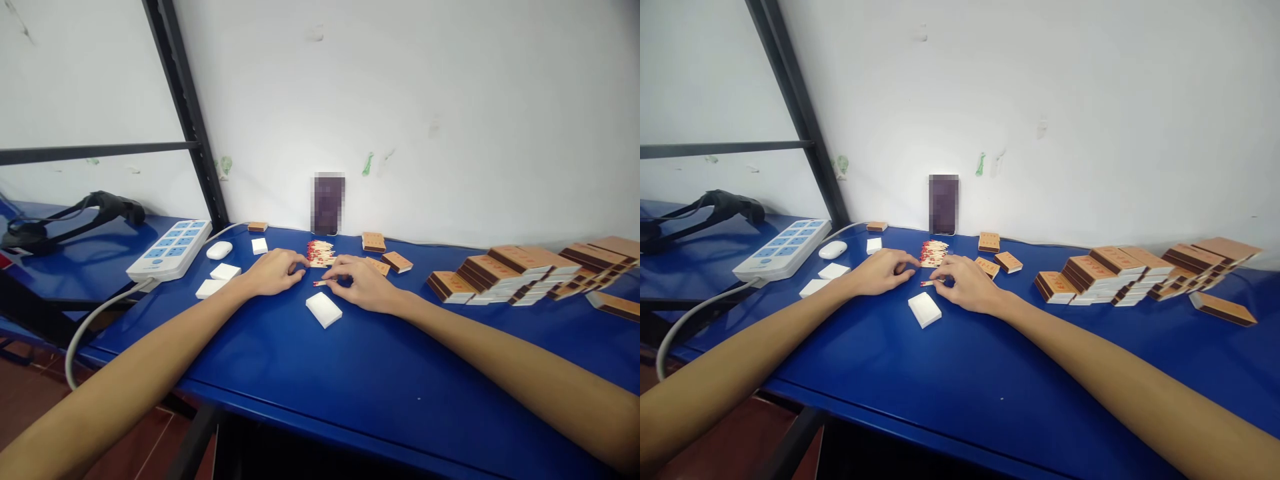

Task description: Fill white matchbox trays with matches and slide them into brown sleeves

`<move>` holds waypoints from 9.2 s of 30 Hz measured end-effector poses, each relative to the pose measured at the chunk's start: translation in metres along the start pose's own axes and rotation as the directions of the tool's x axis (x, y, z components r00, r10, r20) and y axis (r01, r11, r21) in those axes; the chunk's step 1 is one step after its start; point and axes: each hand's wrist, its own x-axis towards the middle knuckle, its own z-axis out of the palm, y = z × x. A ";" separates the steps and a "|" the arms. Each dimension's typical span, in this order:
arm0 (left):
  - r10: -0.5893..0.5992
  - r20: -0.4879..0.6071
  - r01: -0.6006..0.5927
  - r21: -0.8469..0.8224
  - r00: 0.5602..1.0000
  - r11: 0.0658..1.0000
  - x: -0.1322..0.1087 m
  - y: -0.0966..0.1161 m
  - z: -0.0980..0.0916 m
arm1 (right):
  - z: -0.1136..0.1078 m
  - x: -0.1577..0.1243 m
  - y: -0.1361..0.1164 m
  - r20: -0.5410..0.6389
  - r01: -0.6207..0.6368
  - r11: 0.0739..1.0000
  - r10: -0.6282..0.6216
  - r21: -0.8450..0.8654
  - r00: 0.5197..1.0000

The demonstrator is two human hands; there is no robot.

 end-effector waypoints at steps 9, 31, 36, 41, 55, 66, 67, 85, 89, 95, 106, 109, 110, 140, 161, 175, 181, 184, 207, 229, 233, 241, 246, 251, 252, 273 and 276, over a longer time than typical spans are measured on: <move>0.000 -0.025 0.000 0.022 1.000 1.000 -0.001 -0.002 0.002 | 0.000 -0.001 0.000 0.004 0.067 0.998 -0.067 -0.001 0.998; 0.062 0.102 -0.085 0.234 0.993 0.969 -0.003 0.004 -0.001 | 0.002 0.001 0.003 0.030 0.056 0.998 -0.056 -0.009 0.998; 0.074 0.087 -0.089 0.187 0.993 0.978 -0.003 0.002 0.001 | 0.002 0.000 0.004 0.021 0.073 0.997 -0.073 0.004 0.997; 0.085 0.097 -0.105 0.223 0.992 0.969 -0.003 0.003 -0.001 | 0.001 0.000 0.001 0.013 0.087 0.996 -0.087 0.005 0.996; 0.082 0.087 -0.094 0.138 0.993 0.986 -0.003 0.004 -0.001 | 0.001 -0.001 0.000 0.042 0.087 0.996 -0.087 0.018 0.995; 0.103 0.128 -0.121 0.149 0.986 0.981 -0.005 0.016 -0.002 | 0.001 0.001 0.001 0.049 0.040 0.999 -0.039 -0.024 0.998; 0.106 0.132 -0.125 0.148 0.986 0.981 -0.006 0.018 -0.002 | 0.001 0.001 0.001 0.047 0.031 0.999 -0.029 -0.032 0.998; 0.101 0.121 -0.119 0.148 0.987 0.982 -0.006 0.024 -0.002 | 0.003 0.001 0.002 -0.009 0.047 0.999 -0.047 -0.013 0.999; 0.101 0.112 -0.116 0.129 0.988 0.985 -0.006 0.024 -0.001 | 0.003 0.001 0.003 0.001 0.040 0.999 -0.040 -0.036 0.999; 0.106 0.111 -0.117 0.094 0.988 0.989 -0.006 0.026 -0.001 | 0.003 0.001 0.004 0.005 0.040 0.998 -0.040 -0.042 0.999; 0.119 0.058 -0.123 0.065 0.991 0.990 -0.005 0.021 -0.002 | 0.002 0.001 0.000 0.006 0.039 0.999 -0.039 -0.037 0.999; 0.118 0.050 -0.121 0.076 0.992 0.990 -0.005 0.020 -0.003 | 0.001 0.001 0.000 0.005 0.052 0.998 -0.052 -0.031 0.999; 0.121 0.044 -0.124 0.073 0.992 0.990 -0.005 0.020 -0.003 | 0.001 0.001 0.000 0.003 0.059 0.998 -0.059 -0.027 0.998; -0.021 0.079 0.001 0.252 0.997 0.968 -0.005 0.002 0.001 | 0.000 0.001 -0.002 0.015 0.055 0.998 -0.055 -0.012 0.998; 0.022 0.106 -0.041 0.184 0.994 0.982 -0.003 0.000 0.005 | 0.000 0.001 -0.001 0.029 0.069 0.998 -0.068 -0.016 0.997; 0.057 0.096 -0.075 0.191 0.994 0.979 -0.005 0.009 0.002 | 0.003 0.001 0.004 0.019 0.104 0.994 -0.104 0.015 0.994; 0.079 0.105 -0.097 0.171 0.991 0.980 -0.007 0.021 0.000 | 0.003 0.001 0.004 0.019 0.105 0.994 -0.105 -0.005 0.994; 0.085 0.110 -0.102 0.159 0.990 0.982 -0.007 0.026 -0.002 | 0.004 0.001 0.005 0.007 0.109 0.994 -0.109 -0.003 0.994; 0.123 0.062 -0.134 0.222 0.990 0.966 -0.004 0.029 0.008 | 0.005 0.003 0.006 -0.086 -0.237 0.948 0.223 -0.211 0.971; 0.174 0.104 -0.189 0.148 0.979 0.971 -0.004 0.028 0.006 | 0.004 0.005 0.005 -0.011 -0.205 0.939 0.210 -0.276 0.978; 0.190 0.111 -0.204 0.135 0.975 0.970 -0.003 0.028 0.006 | 0.003 0.005 0.002 -0.014 -0.202 0.933 0.208 -0.298 0.978; 0.194 0.143 -0.214 0.147 0.971 0.966 -0.001 0.031 0.005 | 0.002 0.005 0.001 -0.005 -0.189 0.944 0.195 -0.271 0.981; 0.196 0.156 -0.222 0.172 0.968 0.960 -0.002 0.032 0.004 | 0.003 0.005 0.001 -0.017 -0.201 0.929 0.206 -0.311 0.978; 0.200 0.147 -0.227 0.192 0.969 0.955 -0.002 0.031 0.005 | 0.003 0.005 -0.001 -0.041 -0.235 0.899 0.236 -0.369 0.971; 0.203 0.143 -0.229 0.199 0.969 0.953 -0.002 0.031 0.005 | 0.002 0.005 -0.001 -0.046 -0.243 0.893 0.244 -0.378 0.969; 0.239 0.080 -0.251 0.210 0.968 0.945 -0.003 0.029 0.001 | 0.002 0.004 -0.003 -0.096 -0.313 0.855 0.301 -0.413 0.949; 0.225 0.079 -0.237 0.210 0.971 0.949 -0.002 0.027 0.005 | 0.002 0.004 -0.002 -0.085 -0.312 0.854 0.305 -0.416 0.949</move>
